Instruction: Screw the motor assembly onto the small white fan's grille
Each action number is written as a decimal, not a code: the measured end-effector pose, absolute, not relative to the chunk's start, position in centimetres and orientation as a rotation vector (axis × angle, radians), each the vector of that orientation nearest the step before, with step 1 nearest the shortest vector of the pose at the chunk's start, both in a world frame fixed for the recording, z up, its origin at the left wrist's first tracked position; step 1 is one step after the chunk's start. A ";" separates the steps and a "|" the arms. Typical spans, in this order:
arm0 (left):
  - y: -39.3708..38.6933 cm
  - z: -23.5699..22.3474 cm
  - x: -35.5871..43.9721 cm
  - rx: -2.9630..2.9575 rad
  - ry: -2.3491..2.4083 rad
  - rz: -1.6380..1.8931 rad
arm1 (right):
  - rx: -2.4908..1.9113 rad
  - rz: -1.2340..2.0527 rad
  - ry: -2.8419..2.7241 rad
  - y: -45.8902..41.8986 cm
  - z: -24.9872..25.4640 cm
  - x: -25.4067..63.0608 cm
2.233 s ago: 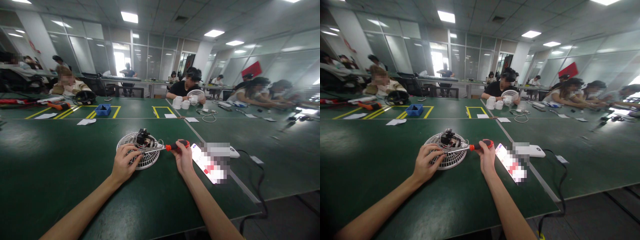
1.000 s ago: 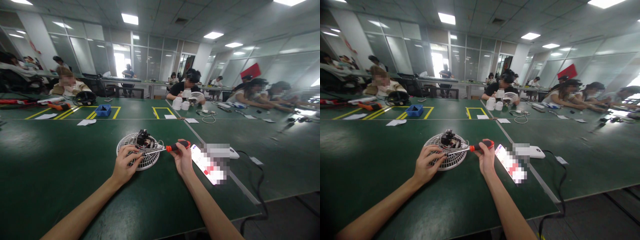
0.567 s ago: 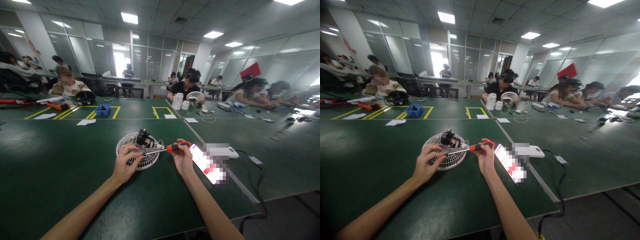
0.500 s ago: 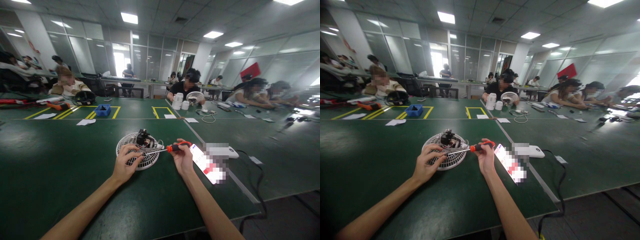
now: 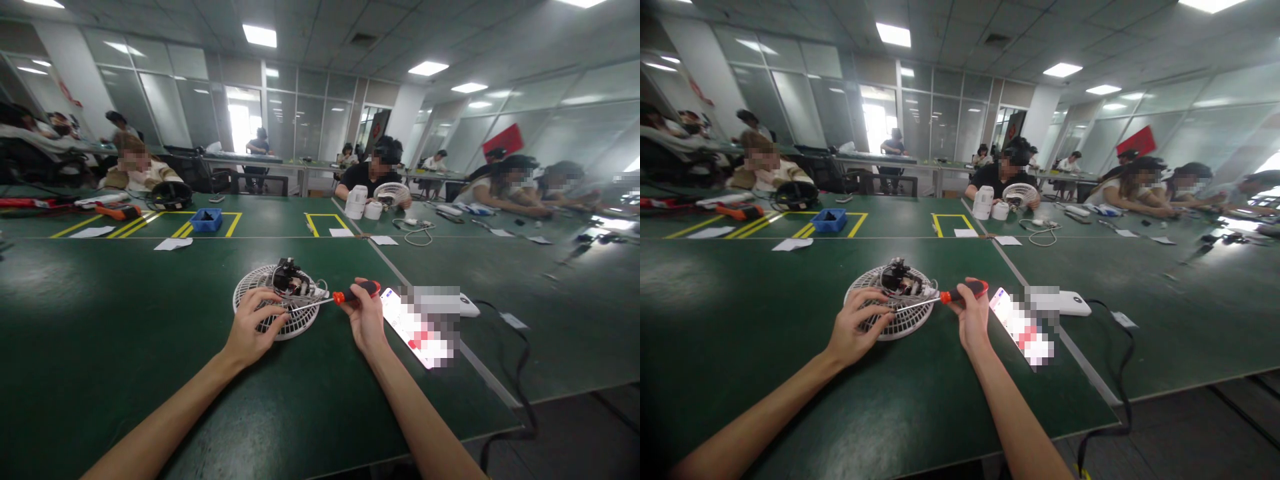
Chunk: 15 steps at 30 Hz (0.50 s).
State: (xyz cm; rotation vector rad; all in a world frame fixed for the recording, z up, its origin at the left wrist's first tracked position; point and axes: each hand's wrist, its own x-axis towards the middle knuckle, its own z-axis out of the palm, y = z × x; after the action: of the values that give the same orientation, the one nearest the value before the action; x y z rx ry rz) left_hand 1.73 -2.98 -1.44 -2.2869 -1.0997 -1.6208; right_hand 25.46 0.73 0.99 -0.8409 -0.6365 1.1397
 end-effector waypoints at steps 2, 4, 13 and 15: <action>-3.1 -1.4 1.8 -2.288 -1.099 -1.608 | -0.856 1.148 -0.628 0.7 1.0 25.3; -3.2 -1.4 1.9 -2.290 -1.089 -1.597 | -0.858 1.165 -0.634 0.7 1.1 25.2; -3.2 -1.6 1.6 -2.271 -1.164 -1.595 | -0.744 1.302 -0.616 0.5 0.9 25.5; -3.2 -1.5 1.6 -2.261 -1.178 -1.600 | -0.749 1.310 -0.621 0.6 0.9 25.5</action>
State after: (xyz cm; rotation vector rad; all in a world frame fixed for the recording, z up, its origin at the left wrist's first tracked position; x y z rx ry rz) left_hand 1.64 -3.19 -1.50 -2.2614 -1.1779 -1.6000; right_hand 25.52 0.55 0.95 -0.7493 -0.6208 1.3102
